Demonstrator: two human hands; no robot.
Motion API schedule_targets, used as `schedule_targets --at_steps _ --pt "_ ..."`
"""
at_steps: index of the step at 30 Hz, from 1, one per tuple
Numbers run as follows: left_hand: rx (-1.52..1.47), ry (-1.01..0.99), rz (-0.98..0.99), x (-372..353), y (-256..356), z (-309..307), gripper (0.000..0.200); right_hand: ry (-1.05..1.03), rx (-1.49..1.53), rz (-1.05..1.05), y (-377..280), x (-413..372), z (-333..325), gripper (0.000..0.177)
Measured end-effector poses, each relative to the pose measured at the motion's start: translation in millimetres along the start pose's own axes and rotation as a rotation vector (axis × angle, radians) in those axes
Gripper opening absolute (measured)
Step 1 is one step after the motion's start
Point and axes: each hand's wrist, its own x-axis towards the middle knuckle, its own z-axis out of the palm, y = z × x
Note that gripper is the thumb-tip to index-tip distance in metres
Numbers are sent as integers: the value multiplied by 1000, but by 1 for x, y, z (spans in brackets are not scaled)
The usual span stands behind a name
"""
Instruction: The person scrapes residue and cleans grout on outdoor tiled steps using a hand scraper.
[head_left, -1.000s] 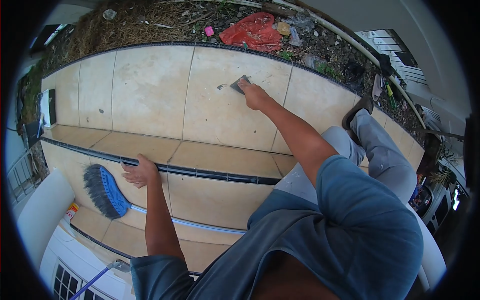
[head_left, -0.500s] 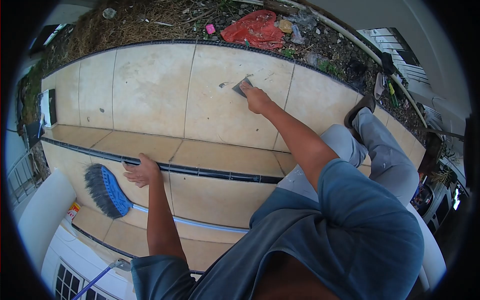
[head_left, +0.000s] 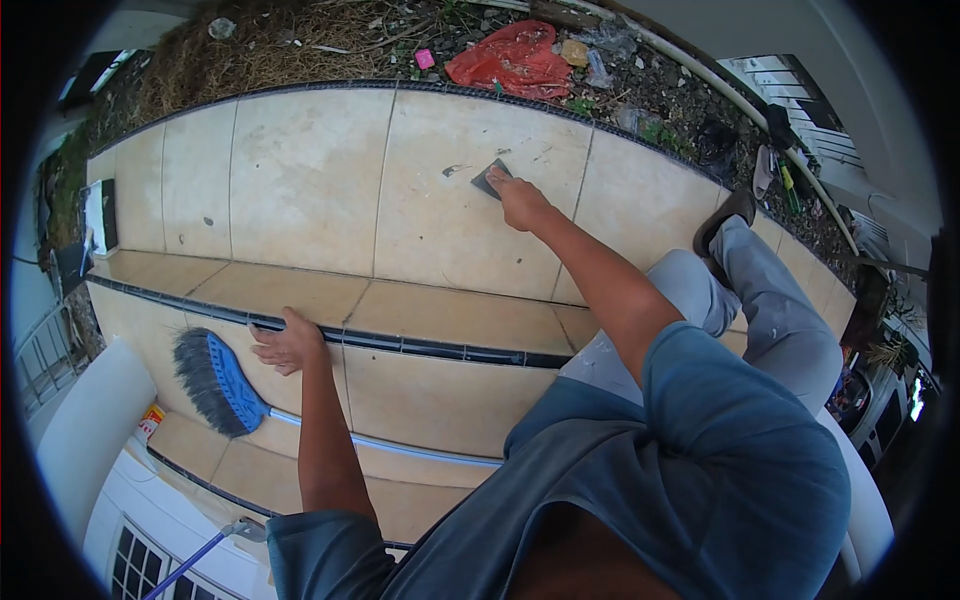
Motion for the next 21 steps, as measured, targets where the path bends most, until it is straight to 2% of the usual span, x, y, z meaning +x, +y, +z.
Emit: schedule_targets --at_steps 2,5,14,17,21 --pt "16 -1 2 -2 -3 2 75 -16 16 6 -6 5 -14 73" --pt "-14 -16 -8 -1 4 -8 75 -10 -24 22 -7 -5 -15 64" --pt "-47 -79 -23 0 15 -16 76 -23 -60 18 2 -8 -4 61" --pt "-16 -96 -2 -8 1 -16 75 7 6 -11 6 2 -8 72" --pt "-29 -86 -2 -7 -2 -18 75 -26 -8 24 -2 -2 -12 72"
